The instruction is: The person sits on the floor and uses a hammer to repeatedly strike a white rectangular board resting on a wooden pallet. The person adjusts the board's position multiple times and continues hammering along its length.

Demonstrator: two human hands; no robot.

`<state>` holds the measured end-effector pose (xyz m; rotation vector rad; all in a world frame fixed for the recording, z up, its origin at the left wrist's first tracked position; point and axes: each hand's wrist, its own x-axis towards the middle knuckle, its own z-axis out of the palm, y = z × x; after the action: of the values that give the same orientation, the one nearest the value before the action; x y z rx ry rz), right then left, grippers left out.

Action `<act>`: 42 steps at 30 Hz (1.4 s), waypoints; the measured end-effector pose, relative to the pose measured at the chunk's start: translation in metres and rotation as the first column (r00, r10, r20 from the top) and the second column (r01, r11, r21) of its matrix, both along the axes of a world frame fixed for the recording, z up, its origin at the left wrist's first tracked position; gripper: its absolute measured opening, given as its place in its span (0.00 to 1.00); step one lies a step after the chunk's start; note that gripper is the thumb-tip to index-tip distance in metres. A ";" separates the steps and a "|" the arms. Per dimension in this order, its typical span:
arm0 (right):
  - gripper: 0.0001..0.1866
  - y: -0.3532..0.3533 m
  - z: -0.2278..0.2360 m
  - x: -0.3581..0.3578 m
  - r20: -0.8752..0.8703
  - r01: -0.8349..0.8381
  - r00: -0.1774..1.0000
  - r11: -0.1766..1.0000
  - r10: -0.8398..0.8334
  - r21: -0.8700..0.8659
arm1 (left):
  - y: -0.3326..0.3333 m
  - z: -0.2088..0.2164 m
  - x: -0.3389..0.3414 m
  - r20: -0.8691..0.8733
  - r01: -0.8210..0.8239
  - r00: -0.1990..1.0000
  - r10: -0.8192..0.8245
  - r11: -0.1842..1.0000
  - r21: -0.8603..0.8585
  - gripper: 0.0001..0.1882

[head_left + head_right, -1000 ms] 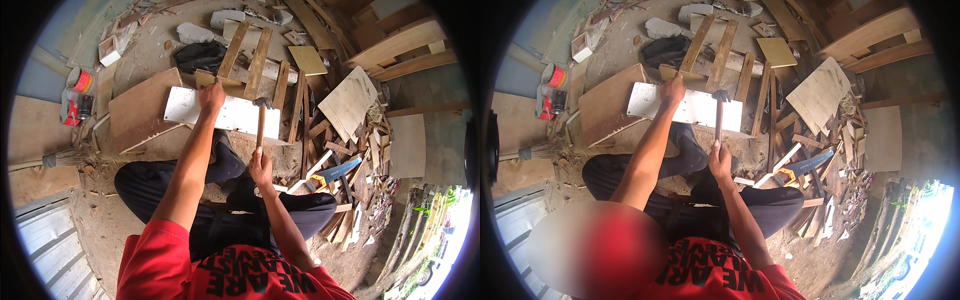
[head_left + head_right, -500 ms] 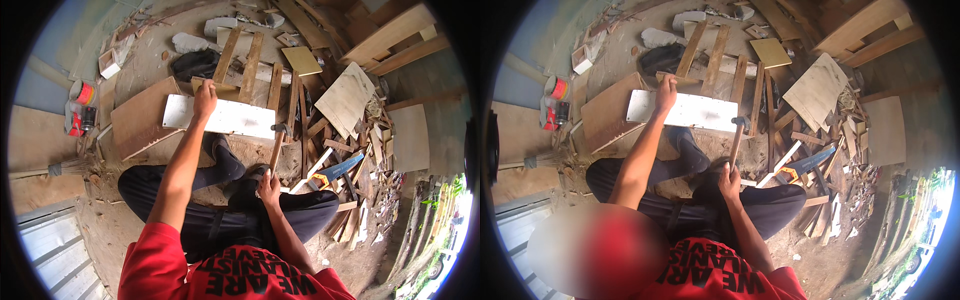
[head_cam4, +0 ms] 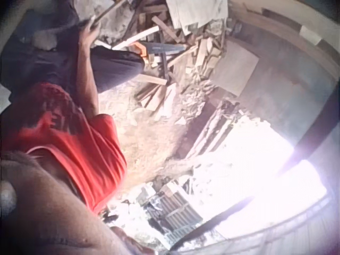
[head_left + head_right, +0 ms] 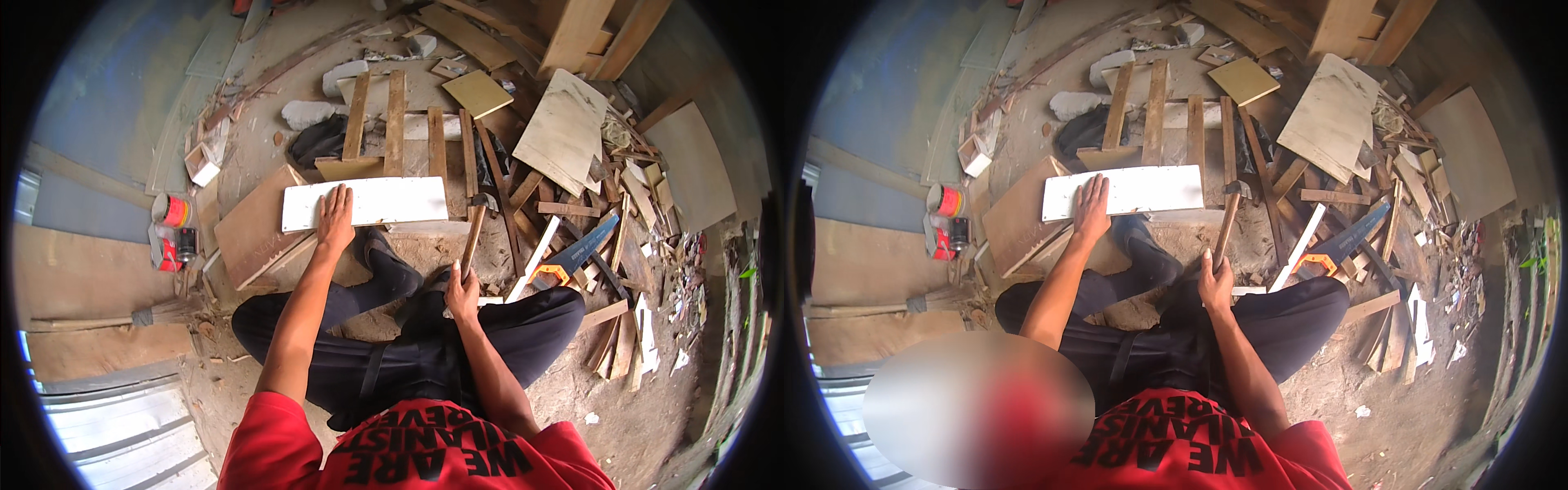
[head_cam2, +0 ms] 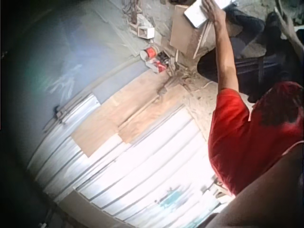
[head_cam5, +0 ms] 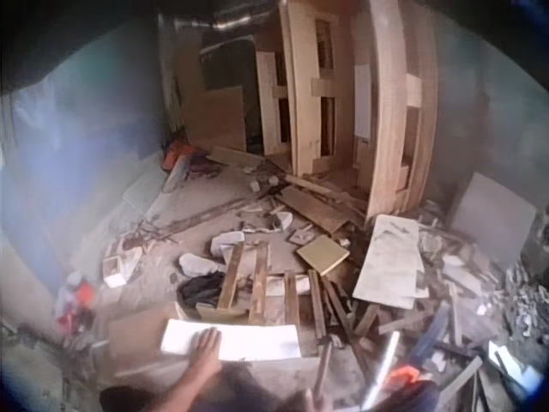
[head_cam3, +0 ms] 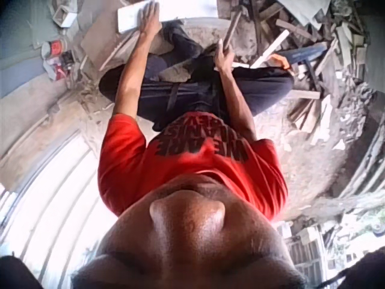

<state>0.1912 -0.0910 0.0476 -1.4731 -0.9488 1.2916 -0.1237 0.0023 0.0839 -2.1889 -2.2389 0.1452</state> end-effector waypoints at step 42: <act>0.21 -0.017 0.215 0.053 -0.710 -0.760 0.561 0.604 0.425 -0.239 | -0.070 0.169 -0.031 0.320 0.315 0.789 -0.524 0.793 0.521 0.12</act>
<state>0.2443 -0.1076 0.2622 -0.9473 -0.7142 2.5562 -0.1551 -0.0678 0.2532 -2.5473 -1.5881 -0.8782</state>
